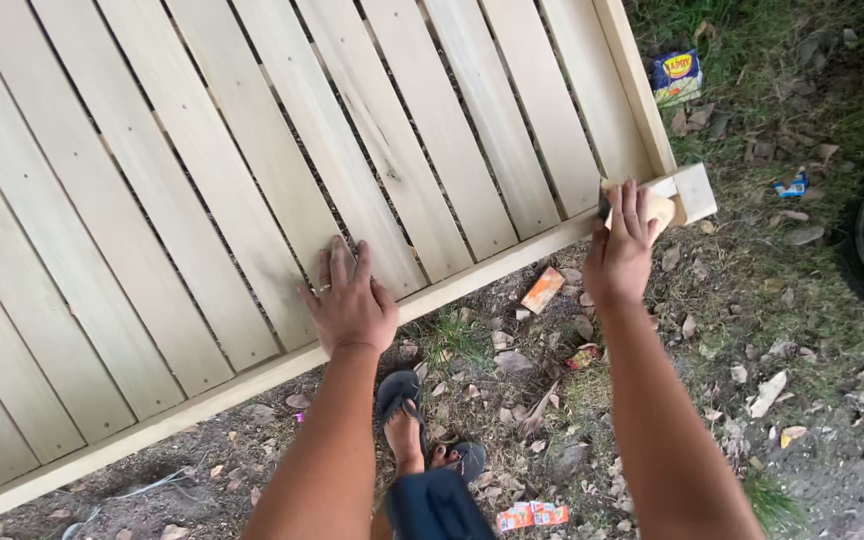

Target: The person sands a slatted wooden furniture frame outdoors, using a sanding block by hand to smooth the rails, edges and corners. They steady the frame with one hand while sanding different sections, working around the piece and sanding the legs and frame ends.

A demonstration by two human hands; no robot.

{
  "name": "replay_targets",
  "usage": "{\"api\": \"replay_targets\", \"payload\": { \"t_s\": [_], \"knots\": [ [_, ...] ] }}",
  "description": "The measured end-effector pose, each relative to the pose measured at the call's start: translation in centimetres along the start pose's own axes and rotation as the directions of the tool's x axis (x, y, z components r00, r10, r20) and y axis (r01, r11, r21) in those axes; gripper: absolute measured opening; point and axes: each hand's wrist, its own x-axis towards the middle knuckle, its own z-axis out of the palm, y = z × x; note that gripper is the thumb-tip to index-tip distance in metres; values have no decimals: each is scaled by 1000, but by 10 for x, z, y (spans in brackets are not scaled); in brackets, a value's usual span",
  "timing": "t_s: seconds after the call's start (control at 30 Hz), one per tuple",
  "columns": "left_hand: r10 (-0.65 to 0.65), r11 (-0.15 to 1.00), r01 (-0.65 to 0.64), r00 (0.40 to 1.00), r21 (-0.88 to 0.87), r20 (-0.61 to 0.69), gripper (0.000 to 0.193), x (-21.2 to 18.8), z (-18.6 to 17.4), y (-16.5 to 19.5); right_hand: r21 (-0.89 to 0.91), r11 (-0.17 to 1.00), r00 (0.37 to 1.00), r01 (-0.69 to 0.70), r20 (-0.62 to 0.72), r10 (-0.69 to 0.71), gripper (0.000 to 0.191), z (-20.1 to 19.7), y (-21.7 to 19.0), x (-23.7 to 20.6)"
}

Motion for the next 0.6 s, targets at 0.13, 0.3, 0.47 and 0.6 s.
{"api": "replay_targets", "payload": {
  "t_s": [0.13, 0.3, 0.47, 0.6],
  "knots": [
    [-17, 1000, 17, 1000, -21, 14, 68, -1, 3, 1, 499, 864, 998, -62, 30, 54, 71, -45, -126, -53],
    [15, 1000, -16, 999, -20, -42, 66, -4, 10, -1, 678, 704, 850, 211, 228, -475, 67, -78, -178, -103],
    [-6, 999, 5, 1000, -49, -13, 67, -9, 10, 2, 381, 904, 939, 193, 197, -283, 66, -56, -37, -16],
    [-6, 998, 6, 1000, -60, -14, 66, -11, 11, 4, 375, 830, 877, -413, 410, 251, 66, -74, -86, -27]
  ]
}}
